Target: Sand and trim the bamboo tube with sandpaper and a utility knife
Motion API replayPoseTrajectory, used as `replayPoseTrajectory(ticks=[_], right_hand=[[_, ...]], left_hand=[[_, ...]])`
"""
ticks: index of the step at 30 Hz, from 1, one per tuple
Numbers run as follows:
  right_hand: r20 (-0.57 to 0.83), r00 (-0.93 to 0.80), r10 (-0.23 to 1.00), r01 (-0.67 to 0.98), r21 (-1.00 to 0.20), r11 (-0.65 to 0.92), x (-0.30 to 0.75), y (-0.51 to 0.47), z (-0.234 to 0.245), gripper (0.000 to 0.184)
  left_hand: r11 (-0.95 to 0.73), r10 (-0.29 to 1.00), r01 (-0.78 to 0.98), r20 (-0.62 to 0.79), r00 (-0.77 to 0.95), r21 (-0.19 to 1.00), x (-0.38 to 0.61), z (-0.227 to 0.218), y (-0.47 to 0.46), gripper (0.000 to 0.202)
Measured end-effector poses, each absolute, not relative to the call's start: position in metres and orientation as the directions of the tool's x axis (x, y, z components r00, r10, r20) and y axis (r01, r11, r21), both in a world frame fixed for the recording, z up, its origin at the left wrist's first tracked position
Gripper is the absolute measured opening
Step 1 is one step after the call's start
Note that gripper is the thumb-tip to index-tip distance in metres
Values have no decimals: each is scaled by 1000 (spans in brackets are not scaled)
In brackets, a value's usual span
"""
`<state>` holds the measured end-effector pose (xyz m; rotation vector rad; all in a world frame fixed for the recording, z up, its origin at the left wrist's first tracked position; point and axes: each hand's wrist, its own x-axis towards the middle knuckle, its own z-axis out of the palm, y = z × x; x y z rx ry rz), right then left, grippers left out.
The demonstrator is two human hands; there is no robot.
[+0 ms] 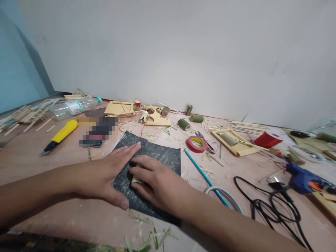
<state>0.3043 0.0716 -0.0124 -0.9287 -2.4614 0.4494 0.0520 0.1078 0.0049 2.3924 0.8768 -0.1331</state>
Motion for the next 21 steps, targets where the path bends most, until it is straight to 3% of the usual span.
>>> replayPoseTrajectory(ticks=[4,8,12,16,19,21], right_hand=[[339,-493,801,714,-367,596,306,75,-13,29],[323,-706,630,501,-400,768,303,76,-14,33],[375,-562,737,637,-373,675,302,78,-12,28],[308,-766,564,413,-438,799,303,75,-8,31],[330,-618,714,572,-435,696,303,73,-6,24],[335,-667,665,534,-407,741,303,71,-6,24]], left_hand=[[-616,568,633,-291,769,468,53,7,108,148],[-626,561,634,-302,770,453,54,7,108,148],[-620,567,652,-326,757,435,55,7,108,148],[-614,567,654,-330,755,442,53,4,110,149],[-625,571,630,-281,772,461,51,1,110,147],[-627,573,625,-269,774,465,51,0,110,146]])
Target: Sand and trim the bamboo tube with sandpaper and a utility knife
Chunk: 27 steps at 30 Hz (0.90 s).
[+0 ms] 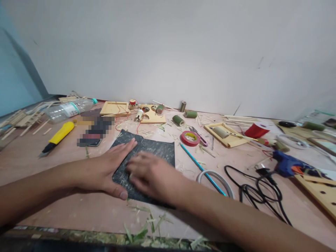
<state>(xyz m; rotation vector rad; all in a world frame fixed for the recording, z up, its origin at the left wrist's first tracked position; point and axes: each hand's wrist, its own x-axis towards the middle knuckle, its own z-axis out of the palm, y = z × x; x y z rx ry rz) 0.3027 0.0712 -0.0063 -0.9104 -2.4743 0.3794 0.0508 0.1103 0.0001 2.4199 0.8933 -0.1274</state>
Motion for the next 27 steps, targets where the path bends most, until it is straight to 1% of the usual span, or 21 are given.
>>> replayPoseTrajectory(ticks=[2,3,5,6,7,9,10,11,13,14,15,17,18,20,21,22,25,26,27], right_hand=[[325,-760,563,423,-411,808,303,70,-6,25],[344,-745,572,429,-411,805,303,70,-6,24],[369,-618,695,573,-393,719,305,71,-6,22],[368,-592,717,597,-398,697,307,71,-6,23],[370,-598,711,589,-400,703,308,71,-7,23],[334,-713,616,481,-406,777,309,70,-10,23],[344,-731,589,448,-411,794,310,70,-11,23],[381,-679,628,485,-409,773,311,71,-11,23],[398,-563,724,610,-392,689,310,71,-12,23],[385,-558,735,620,-394,678,310,71,-12,24],[356,-619,701,572,-407,712,309,70,-12,25],[324,-740,590,438,-435,787,308,69,-11,25],[319,-745,586,429,-444,787,309,69,-11,25],[372,-638,675,537,-414,735,310,69,-12,23],[364,-594,718,600,-394,696,311,69,-13,23],[365,-590,720,612,-380,694,312,68,-13,23],[318,-752,577,441,-408,799,315,68,-14,27],[332,-756,564,423,-411,808,317,69,-14,26],[342,-691,636,501,-407,764,319,71,-14,26]], left_hand=[[-626,569,627,-278,774,464,51,0,110,147],[-625,569,630,-283,772,462,51,1,110,147],[-625,571,634,-287,769,455,51,2,110,146],[-626,571,637,-291,767,450,51,2,110,146],[-626,570,640,-299,766,446,51,2,109,146],[-624,564,647,-320,761,438,51,3,108,147],[-623,563,648,-323,760,438,51,3,108,147],[-624,564,647,-320,761,439,51,4,108,147],[-628,565,637,-301,768,447,51,4,107,145],[-631,562,631,-294,773,452,52,4,107,145],[-634,556,625,-293,778,456,52,4,107,144],[-640,546,618,-296,784,456,53,4,108,144],[-644,544,617,-297,785,452,53,3,108,144],[-651,550,621,-292,782,436,54,3,108,143],[-652,554,626,-294,779,428,54,3,108,142],[-653,558,630,-297,775,420,55,3,108,143],[-666,547,623,-299,782,410,55,2,108,143],[-673,542,614,-291,789,411,55,1,108,142],[-679,539,607,-281,794,413,54,1,109,141]])
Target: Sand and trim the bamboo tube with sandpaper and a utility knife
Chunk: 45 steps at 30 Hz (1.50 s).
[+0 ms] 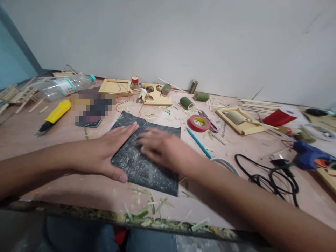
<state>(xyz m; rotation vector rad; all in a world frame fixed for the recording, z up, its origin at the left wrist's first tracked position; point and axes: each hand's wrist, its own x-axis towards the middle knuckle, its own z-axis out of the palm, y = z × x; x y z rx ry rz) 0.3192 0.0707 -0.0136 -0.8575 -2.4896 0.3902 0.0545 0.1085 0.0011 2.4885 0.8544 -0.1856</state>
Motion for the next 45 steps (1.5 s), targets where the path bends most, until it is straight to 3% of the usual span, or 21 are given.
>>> replayPoseTrajectory(ticks=[3,7,11,15,16,19,23,27,31,35,39,42,45], right_hand=[[346,-602,719,608,-384,694,324,73,-11,28],[308,-753,582,435,-431,791,322,65,-7,29],[333,-676,658,525,-409,747,318,61,-6,27],[318,-774,547,396,-432,811,317,63,-10,29],[370,-747,553,390,-429,815,318,64,-10,26],[378,-635,674,568,-363,739,320,69,-11,22],[322,-792,519,392,-383,836,317,67,-10,26],[338,-655,676,569,-369,735,315,67,-10,24],[315,-799,512,374,-406,834,313,68,-11,26],[377,-610,697,605,-347,717,310,71,-10,24],[343,-775,532,390,-403,828,304,68,-12,23],[349,-675,650,523,-395,755,310,71,-14,27],[324,-566,758,653,-386,652,322,75,-14,43]], left_hand=[[-676,540,608,-282,793,417,54,1,109,141],[-668,540,620,-304,785,412,55,2,109,144],[-676,545,614,-286,788,408,56,2,109,142],[-654,562,642,-310,767,401,55,2,107,143],[-650,566,648,-314,762,398,55,3,107,144],[-645,572,654,-317,756,396,55,4,106,144],[-647,561,652,-333,758,395,57,6,106,145],[-648,559,645,-322,764,404,58,7,105,144],[-634,569,653,-321,757,414,57,7,104,145],[-625,585,663,-315,748,412,56,5,104,145],[-630,577,651,-306,758,423,56,2,104,144],[-628,581,634,-270,768,451,57,3,103,142],[-587,604,638,-254,755,498,56,12,105,141]])
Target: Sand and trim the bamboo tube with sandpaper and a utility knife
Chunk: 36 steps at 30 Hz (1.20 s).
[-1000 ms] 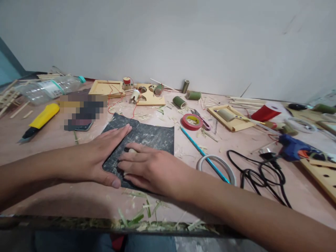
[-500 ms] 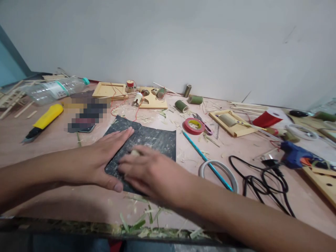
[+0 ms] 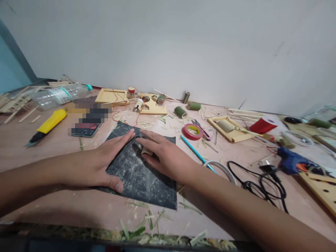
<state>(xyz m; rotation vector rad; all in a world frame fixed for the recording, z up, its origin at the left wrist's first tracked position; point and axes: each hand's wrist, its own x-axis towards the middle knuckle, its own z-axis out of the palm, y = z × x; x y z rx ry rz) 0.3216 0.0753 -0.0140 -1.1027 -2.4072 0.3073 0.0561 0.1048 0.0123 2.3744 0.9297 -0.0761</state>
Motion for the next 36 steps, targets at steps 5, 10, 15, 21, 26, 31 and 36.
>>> replayPoseTrajectory(ticks=[5,10,15,21,26,31,36], right_hand=[[285,-431,857,759,-400,514,331,76,-8,49],[382,-446,809,696,-421,582,327,73,4,39],[399,-492,774,655,-416,631,315,64,1,40],[306,-662,684,567,-393,724,298,50,-9,40],[360,-539,761,687,-334,645,300,61,-11,34],[338,-632,697,619,-320,717,297,63,-14,39],[331,-629,703,629,-314,711,296,64,-13,37]], left_hand=[[-613,639,688,-268,721,389,37,32,126,136],[-628,584,715,-422,693,305,29,29,130,127],[-596,592,692,-360,721,407,52,21,107,142],[-628,565,622,-275,778,468,56,13,103,141],[-638,564,621,-272,779,455,55,11,104,140],[-653,561,618,-268,783,438,56,10,105,139],[-654,563,620,-269,781,433,56,10,104,139]])
